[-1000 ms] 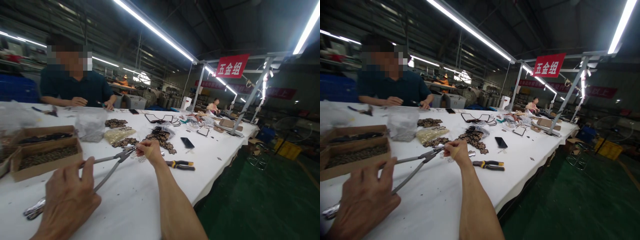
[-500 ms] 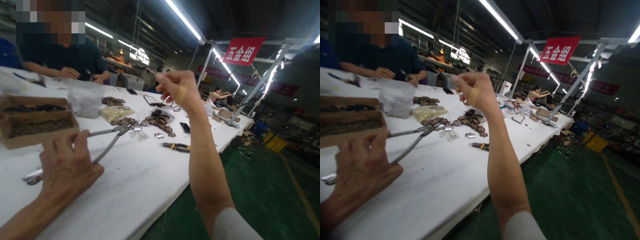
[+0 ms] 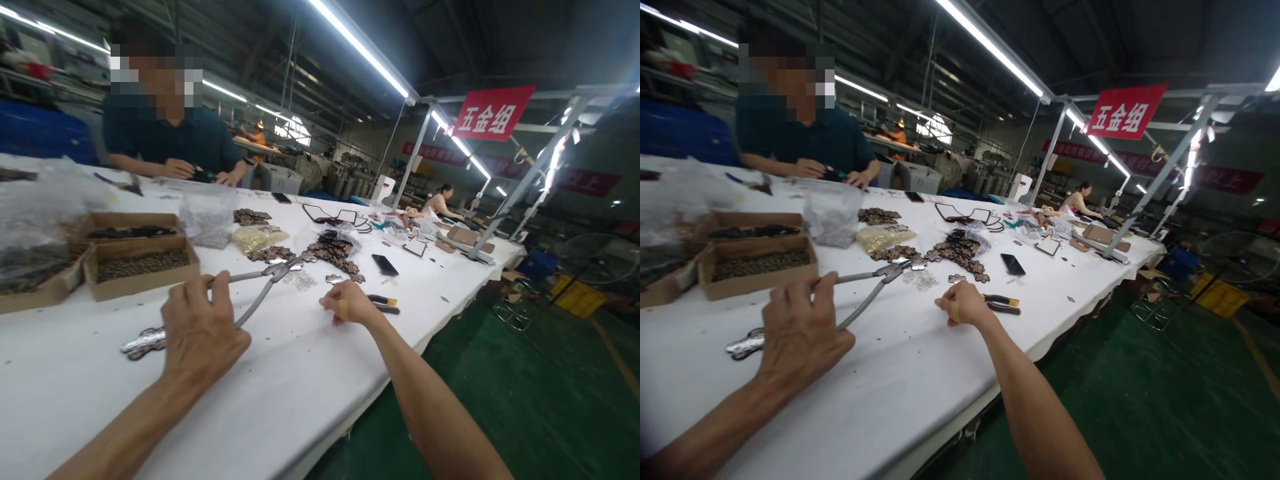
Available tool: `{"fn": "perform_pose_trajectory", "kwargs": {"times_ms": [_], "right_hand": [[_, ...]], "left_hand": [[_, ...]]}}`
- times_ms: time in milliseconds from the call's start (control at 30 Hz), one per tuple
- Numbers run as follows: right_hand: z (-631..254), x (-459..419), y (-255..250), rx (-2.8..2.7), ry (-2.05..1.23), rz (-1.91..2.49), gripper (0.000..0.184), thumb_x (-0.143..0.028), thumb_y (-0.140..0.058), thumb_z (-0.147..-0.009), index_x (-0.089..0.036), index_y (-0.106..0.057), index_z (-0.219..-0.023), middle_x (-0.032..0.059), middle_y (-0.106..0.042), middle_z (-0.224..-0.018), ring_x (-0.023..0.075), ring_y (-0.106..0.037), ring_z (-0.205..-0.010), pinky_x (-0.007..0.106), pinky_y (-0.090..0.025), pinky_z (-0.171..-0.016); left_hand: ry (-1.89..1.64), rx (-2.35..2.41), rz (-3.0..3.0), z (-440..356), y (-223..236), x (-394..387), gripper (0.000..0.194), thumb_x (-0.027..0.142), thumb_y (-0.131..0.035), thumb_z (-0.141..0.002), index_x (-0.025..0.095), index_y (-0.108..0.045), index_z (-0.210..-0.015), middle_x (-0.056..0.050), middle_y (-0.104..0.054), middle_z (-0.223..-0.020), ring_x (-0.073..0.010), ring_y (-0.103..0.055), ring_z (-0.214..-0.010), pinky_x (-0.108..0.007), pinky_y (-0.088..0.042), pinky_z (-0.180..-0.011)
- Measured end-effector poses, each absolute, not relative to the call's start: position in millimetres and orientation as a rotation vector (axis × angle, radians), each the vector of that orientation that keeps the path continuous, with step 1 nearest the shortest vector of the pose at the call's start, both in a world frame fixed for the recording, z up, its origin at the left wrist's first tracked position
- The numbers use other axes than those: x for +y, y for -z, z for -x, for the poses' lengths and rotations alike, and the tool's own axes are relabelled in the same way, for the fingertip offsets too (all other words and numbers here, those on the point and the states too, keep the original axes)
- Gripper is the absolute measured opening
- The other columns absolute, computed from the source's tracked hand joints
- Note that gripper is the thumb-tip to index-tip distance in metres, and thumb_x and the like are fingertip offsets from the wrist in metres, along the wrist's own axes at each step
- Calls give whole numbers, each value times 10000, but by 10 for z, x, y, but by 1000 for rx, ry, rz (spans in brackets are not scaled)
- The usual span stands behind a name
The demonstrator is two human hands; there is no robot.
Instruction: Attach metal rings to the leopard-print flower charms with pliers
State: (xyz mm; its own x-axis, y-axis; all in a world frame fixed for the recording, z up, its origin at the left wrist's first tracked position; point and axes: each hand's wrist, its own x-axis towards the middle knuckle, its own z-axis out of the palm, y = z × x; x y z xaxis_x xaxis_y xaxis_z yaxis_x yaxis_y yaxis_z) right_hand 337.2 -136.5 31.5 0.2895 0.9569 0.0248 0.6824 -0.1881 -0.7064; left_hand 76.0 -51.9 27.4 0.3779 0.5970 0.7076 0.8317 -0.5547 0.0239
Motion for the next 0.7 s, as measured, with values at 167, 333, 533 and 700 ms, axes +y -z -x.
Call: {"fn": "perform_pose_trajectory", "kwargs": {"times_ms": [167,333,533,700], "right_hand": [[-3307,-1490,-1033,-1582,-412,1838,391,-493,-611,-873,-122,-726,-822,56,-678,-596,135,-644,-501,182,-436,-473],[-3172,-1708,-1772,-1705,-216,1694,433,-515,-573,-886,-113,-731,-911,52,-687,-665,124,-608,-527,203,-413,-485],[-2931,-2102,-2360,-1844,183,1537,386,-481,-646,-849,-114,-746,-914,67,-719,-823,166,-626,-783,240,-461,-695],[-2843,-2265,-2518,-1880,258,1501,407,-517,-677,-820,-125,-754,-896,73,-719,-832,175,-634,-780,254,-470,-716]], "left_hand": [[976,-1234,2307,-741,-312,-524,719,185,-551,-694,37,-383,-1377,-233,-428,-1269,-376,-415,-1079,-453,-415,-854],[974,-1236,2319,-755,-325,-542,726,193,-556,-700,49,-360,-1385,-239,-422,-1285,-379,-405,-1077,-467,-405,-854],[950,-1236,2384,-768,-382,-643,691,181,-559,-722,58,-358,-1372,-228,-417,-1283,-364,-401,-1106,-451,-390,-854],[982,-1229,2418,-774,-384,-712,716,169,-570,-682,79,-364,-1361,-206,-430,-1266,-355,-410,-1118,-439,-377,-881]]}}
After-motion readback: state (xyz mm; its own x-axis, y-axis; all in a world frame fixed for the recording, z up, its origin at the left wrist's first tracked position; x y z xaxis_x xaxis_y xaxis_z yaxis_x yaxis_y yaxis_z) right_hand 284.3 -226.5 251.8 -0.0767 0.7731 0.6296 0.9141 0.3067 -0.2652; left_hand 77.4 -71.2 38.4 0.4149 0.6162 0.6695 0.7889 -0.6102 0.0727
